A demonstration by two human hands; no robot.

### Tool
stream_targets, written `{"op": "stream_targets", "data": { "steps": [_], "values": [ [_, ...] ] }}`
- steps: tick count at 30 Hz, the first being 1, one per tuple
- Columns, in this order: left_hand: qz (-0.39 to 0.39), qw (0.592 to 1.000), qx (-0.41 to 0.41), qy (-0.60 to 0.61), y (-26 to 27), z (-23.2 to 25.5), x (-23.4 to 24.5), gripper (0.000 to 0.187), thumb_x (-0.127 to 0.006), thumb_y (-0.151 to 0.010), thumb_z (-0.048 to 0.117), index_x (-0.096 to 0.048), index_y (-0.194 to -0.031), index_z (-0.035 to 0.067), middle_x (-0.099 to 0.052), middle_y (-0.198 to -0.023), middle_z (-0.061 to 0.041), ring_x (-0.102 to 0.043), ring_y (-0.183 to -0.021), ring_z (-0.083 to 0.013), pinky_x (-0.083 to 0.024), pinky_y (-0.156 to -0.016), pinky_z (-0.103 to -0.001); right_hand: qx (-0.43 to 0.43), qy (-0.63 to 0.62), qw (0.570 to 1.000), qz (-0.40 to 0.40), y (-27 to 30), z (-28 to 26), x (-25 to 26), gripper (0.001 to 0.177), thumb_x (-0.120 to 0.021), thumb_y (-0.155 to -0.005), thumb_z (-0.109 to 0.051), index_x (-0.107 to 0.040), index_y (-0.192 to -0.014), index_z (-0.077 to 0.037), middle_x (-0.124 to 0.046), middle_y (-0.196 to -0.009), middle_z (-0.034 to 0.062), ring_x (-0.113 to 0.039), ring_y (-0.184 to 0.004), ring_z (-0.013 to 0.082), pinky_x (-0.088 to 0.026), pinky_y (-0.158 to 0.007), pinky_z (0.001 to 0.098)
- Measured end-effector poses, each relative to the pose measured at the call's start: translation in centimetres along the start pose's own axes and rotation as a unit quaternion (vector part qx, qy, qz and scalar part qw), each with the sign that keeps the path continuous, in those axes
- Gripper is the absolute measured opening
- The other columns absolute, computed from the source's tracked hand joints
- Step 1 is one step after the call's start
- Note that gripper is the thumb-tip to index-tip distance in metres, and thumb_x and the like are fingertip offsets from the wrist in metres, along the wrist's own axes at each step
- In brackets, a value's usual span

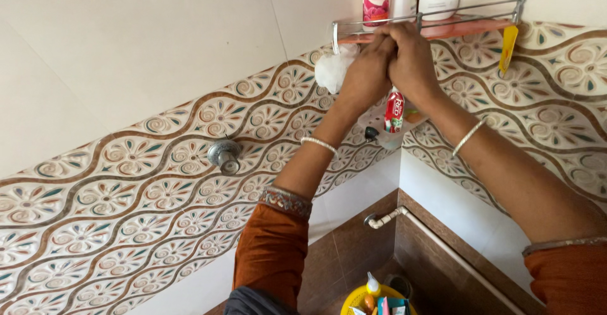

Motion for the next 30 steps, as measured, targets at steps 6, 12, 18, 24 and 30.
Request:
{"op": "stream_targets", "data": {
  "steps": [6, 12, 18, 24, 30],
  "values": [
    [-0.013, 1.000, 0.009, -0.022, -5.0, -5.0, -2.1, 0.033, -0.062, -0.085, 0.005, -0.055, -0.117, 0.003, -0.066, -0.122, -0.021, -0.067, -0.102, -0.0431, -0.055, -0.083, -0.052, -0.044, 0.029, 0.998, -0.042, -4.5, 4.5, -1.3, 0.028, -0.060, -0.090, 0.009, -0.071, -0.114, -0.002, -0.069, -0.114, 0.0197, -0.068, -0.104, 0.0387, -0.053, -0.090, 0.0449],
    [-0.029, 0.998, 0.056, 0.015, -6.4, -8.1, -3.6, 0.027, -0.061, -0.082, 0.006, -0.062, -0.109, 0.005, -0.073, -0.105, -0.021, -0.069, -0.097, -0.0418, -0.054, -0.083, -0.050, -0.131, 0.067, 0.985, -0.088, -5.5, 8.5, -3.2, 0.028, -0.067, -0.082, 0.002, -0.076, -0.107, -0.009, -0.072, -0.105, 0.0193, -0.070, -0.094, 0.0367, -0.054, -0.083, 0.0440],
    [-0.061, 0.994, 0.082, -0.050, -6.7, -11.6, -5.5, 0.025, -0.069, -0.077, 0.017, -0.068, -0.097, 0.003, -0.074, -0.096, -0.021, -0.071, -0.093, -0.0408, -0.055, -0.087, -0.048, -0.104, 0.235, 0.945, -0.201, -6.7, 10.5, -5.1, 0.016, -0.068, -0.087, -0.011, -0.080, -0.098, -0.012, -0.075, -0.093, 0.0178, -0.071, -0.087, 0.0391, -0.055, -0.079, 0.0496],
    [-0.114, 0.977, 0.176, -0.029, -7.1, -12.8, -5.0, 0.047, -0.074, -0.075, 0.046, -0.075, -0.094, 0.003, -0.076, -0.094, -0.021, -0.073, -0.091, -0.0385, -0.056, -0.085, -0.045, -0.029, 0.354, 0.858, -0.372, -9.8, 13.0, -7.4, 0.018, -0.070, -0.084, -0.010, -0.080, -0.095, 0.000, -0.075, -0.101, 0.0252, -0.074, -0.092, 0.0398, -0.059, -0.080, 0.0474],
    [-0.121, 0.972, 0.201, -0.008, -7.3, -12.6, -4.7, 0.051, -0.071, -0.075, 0.050, -0.077, -0.093, 0.004, -0.078, -0.093, -0.019, -0.075, -0.092, -0.0358, -0.057, -0.087, -0.043, -0.098, 0.371, 0.831, -0.403, -10.5, 13.4, -8.6, 0.020, -0.072, -0.084, -0.010, -0.079, -0.098, 0.002, -0.075, -0.103, 0.0249, -0.075, -0.091, 0.0381, -0.061, -0.078, 0.0468]
  ]
}}
Point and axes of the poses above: each hand's wrist, its own y-axis away from the middle knuckle, its own x-axis out of the back of the hand, z = x × y, the point moved 3 cm from there along -y, towards the middle knuckle
